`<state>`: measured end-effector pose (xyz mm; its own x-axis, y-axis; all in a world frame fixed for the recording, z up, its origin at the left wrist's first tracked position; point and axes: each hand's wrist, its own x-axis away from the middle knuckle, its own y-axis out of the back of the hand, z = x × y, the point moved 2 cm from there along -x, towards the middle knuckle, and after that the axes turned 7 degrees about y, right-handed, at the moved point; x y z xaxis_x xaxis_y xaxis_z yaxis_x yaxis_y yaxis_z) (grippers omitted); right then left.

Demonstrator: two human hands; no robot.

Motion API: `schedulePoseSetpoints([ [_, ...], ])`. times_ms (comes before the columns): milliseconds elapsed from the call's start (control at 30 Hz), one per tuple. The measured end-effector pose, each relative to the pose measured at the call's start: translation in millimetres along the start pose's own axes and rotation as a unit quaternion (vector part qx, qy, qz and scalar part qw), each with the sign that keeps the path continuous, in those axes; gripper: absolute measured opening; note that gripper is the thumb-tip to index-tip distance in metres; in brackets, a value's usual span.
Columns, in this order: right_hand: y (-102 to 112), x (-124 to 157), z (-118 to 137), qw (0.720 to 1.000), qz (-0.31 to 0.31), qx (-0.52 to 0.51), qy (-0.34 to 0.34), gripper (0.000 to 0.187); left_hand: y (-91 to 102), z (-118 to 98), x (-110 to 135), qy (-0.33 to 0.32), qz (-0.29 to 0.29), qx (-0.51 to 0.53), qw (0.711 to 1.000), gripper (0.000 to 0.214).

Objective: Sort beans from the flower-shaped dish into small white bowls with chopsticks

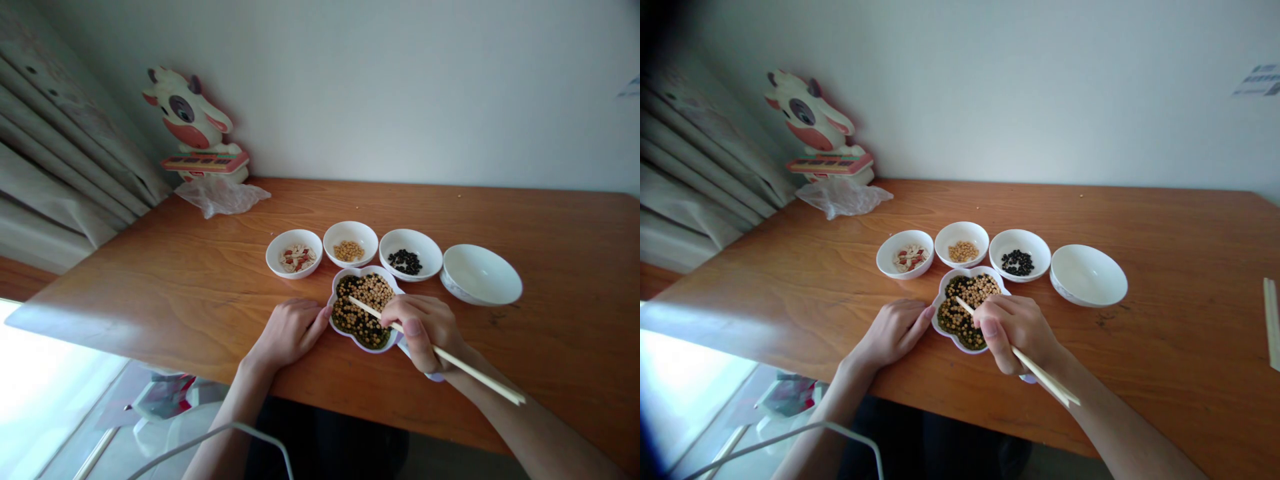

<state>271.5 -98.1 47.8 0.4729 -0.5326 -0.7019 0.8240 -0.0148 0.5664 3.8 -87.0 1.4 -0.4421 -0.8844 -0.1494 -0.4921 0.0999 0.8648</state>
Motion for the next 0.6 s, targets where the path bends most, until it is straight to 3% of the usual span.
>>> schedulePoseSetpoints([
  [233, -1.9, -0.2, -2.1, 0.998, 0.021, -0.013, -0.054, 0.071, -0.1, 0.4, -0.3, -0.001, -0.008, -0.002, 1.000, 0.053],
  [600, -0.4, -2.4, -2.1, 0.998, 0.017, -0.012, -0.054, 0.061, 1.2, -0.9, -0.7, -0.003, -0.008, -0.004, 1.000, 0.053],
])
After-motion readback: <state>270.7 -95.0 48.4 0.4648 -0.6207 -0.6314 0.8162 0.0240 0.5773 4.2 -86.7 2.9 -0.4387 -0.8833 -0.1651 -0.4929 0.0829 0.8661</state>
